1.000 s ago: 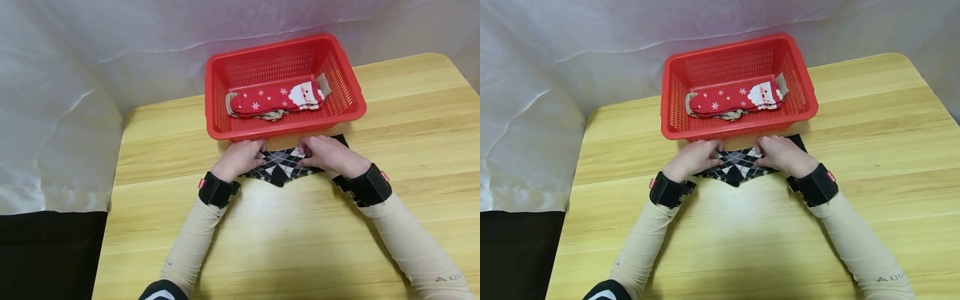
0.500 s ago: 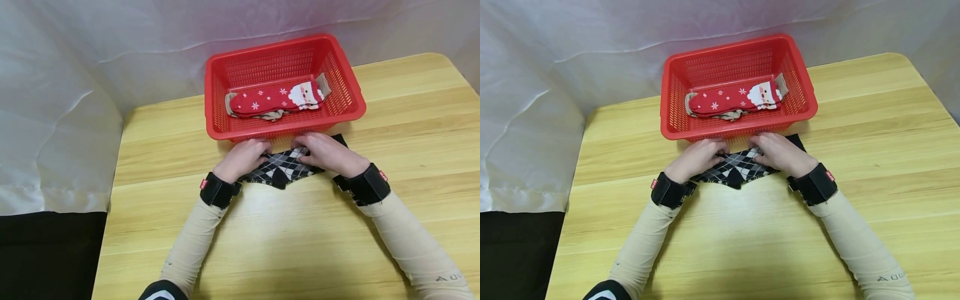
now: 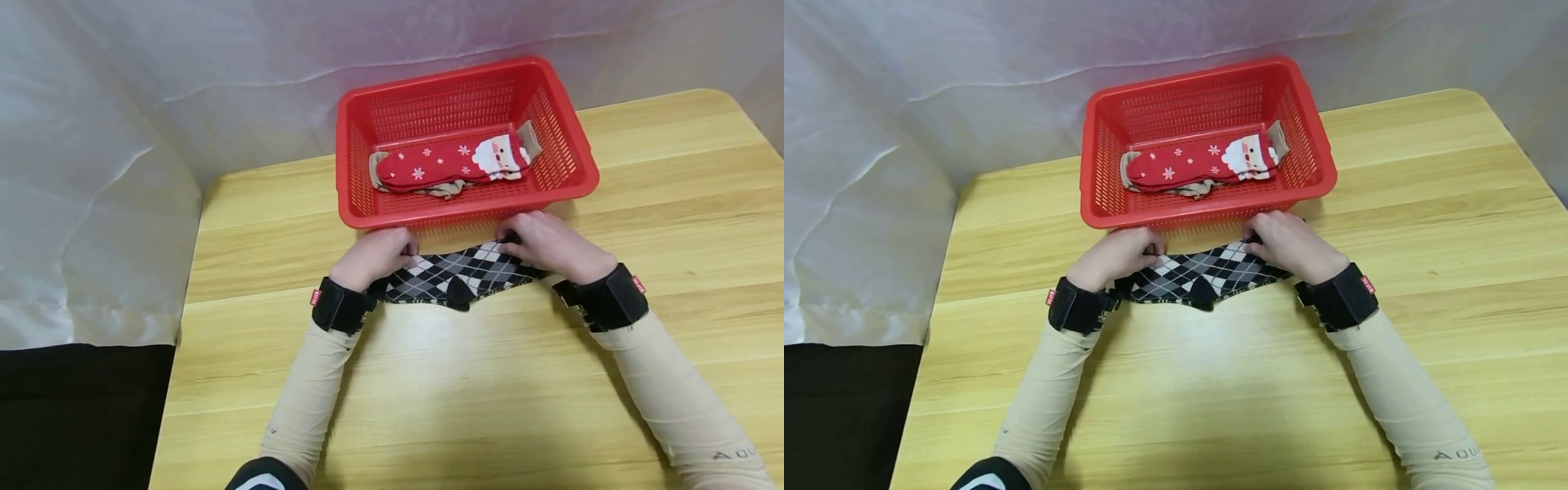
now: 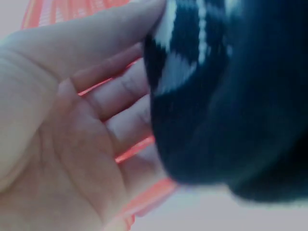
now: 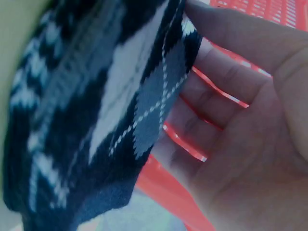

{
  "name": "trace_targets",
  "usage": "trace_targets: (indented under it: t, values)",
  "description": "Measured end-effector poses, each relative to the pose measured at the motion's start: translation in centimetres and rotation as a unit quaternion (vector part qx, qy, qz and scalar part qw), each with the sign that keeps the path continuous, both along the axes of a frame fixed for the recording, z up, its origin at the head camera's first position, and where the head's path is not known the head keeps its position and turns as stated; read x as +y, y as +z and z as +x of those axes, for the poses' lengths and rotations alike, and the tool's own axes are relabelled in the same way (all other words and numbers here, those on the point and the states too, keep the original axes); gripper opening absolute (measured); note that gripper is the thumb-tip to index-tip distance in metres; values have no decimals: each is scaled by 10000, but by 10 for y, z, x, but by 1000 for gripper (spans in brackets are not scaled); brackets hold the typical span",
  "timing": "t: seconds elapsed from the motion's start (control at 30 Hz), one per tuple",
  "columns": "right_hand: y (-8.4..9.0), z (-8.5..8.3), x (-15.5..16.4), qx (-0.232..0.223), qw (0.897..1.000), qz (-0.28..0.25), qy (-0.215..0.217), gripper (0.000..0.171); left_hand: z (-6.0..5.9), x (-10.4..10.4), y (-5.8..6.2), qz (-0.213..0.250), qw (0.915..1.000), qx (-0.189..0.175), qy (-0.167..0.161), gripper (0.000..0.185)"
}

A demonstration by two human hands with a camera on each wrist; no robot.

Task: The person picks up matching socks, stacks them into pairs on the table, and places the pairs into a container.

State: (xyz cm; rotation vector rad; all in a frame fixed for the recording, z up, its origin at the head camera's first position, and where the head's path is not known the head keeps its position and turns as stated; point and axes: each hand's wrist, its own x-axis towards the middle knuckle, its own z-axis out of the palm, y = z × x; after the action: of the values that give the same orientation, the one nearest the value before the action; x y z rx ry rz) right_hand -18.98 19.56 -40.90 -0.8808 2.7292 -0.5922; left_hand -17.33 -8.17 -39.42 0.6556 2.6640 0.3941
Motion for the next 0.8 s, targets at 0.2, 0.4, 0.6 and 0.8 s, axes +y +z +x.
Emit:
trace_targets:
  t: [0.2, 0.4, 0.6, 0.8]
  values:
    - [2, -2, 5, -19, 9999, 53, -103, 7, -1, -10, 2, 5, 9999, -130, 110, 7]
    - [3, -4, 9, -145, 9997, -64, -192, 9, 0, -14, 3, 62, 9995, -217, 201, 5]
    - [2, -7, 18, -397, 9985, -79, -369, 15, 0, -18, 7, -107, 9989, -358, 296, 10]
    - [7, -13, 33, -780, 9947, 301, -602, 19, -2, -21, 12, -436, 9956, -689, 469, 16]
